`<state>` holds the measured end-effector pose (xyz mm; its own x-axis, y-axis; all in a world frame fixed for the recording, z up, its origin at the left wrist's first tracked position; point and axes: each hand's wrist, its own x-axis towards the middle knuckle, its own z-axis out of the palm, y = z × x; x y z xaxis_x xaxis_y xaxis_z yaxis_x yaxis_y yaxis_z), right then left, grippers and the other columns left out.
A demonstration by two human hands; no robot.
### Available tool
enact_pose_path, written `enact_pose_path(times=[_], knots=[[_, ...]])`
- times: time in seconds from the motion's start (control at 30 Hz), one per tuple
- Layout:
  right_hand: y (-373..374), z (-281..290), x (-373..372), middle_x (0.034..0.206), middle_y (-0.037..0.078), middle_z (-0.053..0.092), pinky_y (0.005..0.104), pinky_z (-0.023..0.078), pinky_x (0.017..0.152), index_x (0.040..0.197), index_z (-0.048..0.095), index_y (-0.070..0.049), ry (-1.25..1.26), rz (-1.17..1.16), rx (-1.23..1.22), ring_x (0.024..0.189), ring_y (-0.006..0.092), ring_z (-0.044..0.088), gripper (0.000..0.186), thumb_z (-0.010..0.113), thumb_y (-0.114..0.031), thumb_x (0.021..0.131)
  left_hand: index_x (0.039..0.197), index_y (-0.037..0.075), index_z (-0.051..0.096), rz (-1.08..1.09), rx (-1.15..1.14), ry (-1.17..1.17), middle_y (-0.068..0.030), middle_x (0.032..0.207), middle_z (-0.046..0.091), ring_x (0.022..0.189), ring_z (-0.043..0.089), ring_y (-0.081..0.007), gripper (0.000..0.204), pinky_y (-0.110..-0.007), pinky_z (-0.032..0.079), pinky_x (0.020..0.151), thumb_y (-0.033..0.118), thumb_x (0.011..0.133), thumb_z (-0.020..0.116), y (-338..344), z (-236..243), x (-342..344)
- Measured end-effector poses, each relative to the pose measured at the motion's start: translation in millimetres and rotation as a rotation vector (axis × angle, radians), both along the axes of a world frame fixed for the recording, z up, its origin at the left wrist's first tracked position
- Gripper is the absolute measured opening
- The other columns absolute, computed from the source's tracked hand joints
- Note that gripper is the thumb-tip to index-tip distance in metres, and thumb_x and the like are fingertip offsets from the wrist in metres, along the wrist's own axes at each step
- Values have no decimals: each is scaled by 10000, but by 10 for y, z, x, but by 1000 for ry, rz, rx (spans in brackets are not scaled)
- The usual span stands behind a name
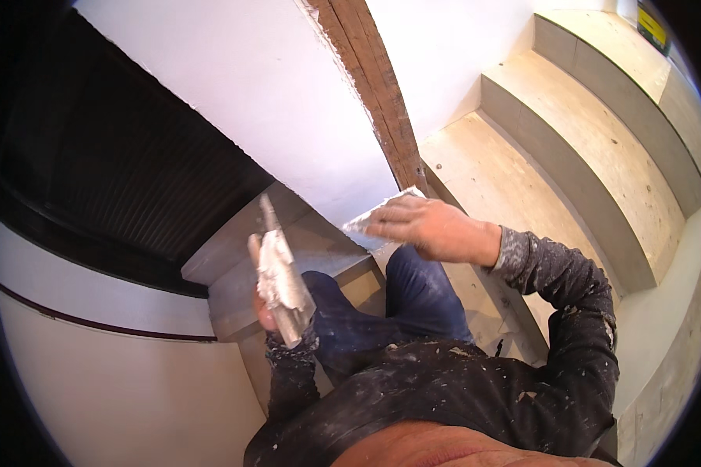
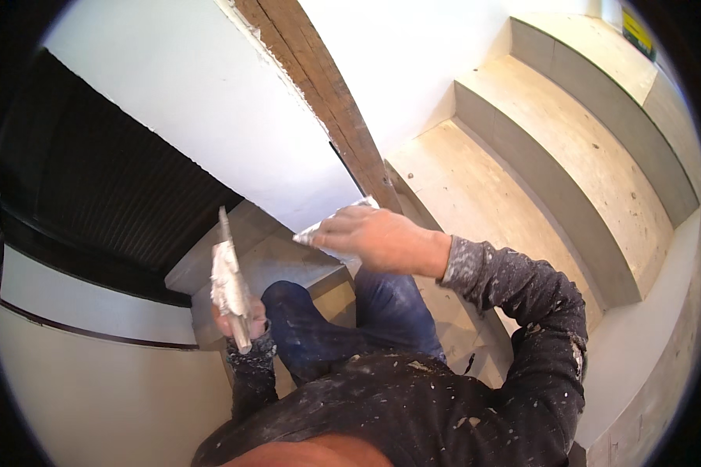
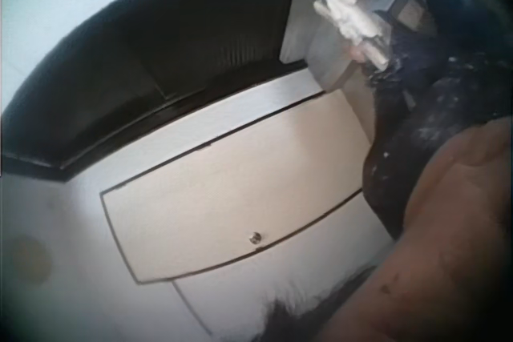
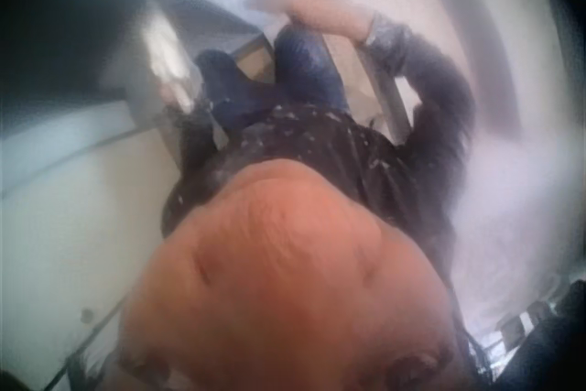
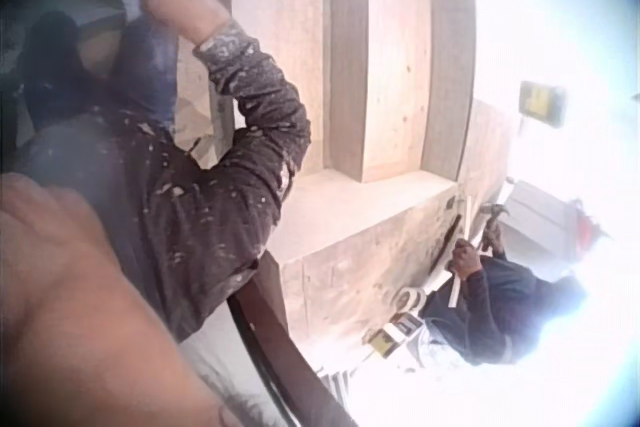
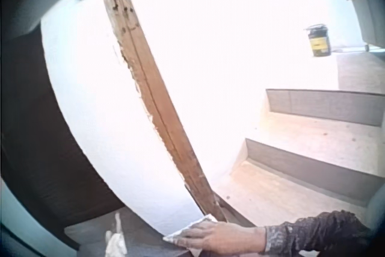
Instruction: The person kneels on a staircase and uses a trowel and hawk to apply white plaster to the vertical face of a stair riser. They repeatedly scoop plaster from the hawk and smooth it onto the surface, working along the edge of a wooden trim piece.
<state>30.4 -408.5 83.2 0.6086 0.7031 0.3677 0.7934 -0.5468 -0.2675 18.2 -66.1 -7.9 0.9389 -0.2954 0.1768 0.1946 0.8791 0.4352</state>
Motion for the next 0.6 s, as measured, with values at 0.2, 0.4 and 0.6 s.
enact_pose_path(times=[0.2, 0.4, 0.6], knots=[[-342, 98, 250, 1064, 85, 706, 288, 551, 814, 1305, 607, -7, 367, -386, 851, 914, 138, 663, 354, 633, -112, 968, 1430, -97, 424, 34, 184, -61, -244, 1374, 572, 1226, 604, -362, 596, -521, 484, 1054, 311, 997, 467, 197, 310, -88], [-171, 353, 108, 1146, 94, 731, 387, 556, 907, 1194, 718, -69, -22, -5, 307, 1026, 272, 685, 348, 686, 23, 860, 1210, -95, 599, 33, 478, 178, -196, 1055, 715, 896, 730, -273, 385, -398, 601, 807, 200, 963, 574, 206, 570, 85], [-11, 662, 115, 1138, 45, 738, 428, 529, 945, 1105, 778, -164, -290, 93, 9, 1085, 277, 653, 392, 707, 41, 779, 1381, -85, 470, -165, 317, 138, -230, 1243, 654, 1073, 697, -305, 499, -418, 577, 948, 100, 935, 598, -9, 728, 153]])
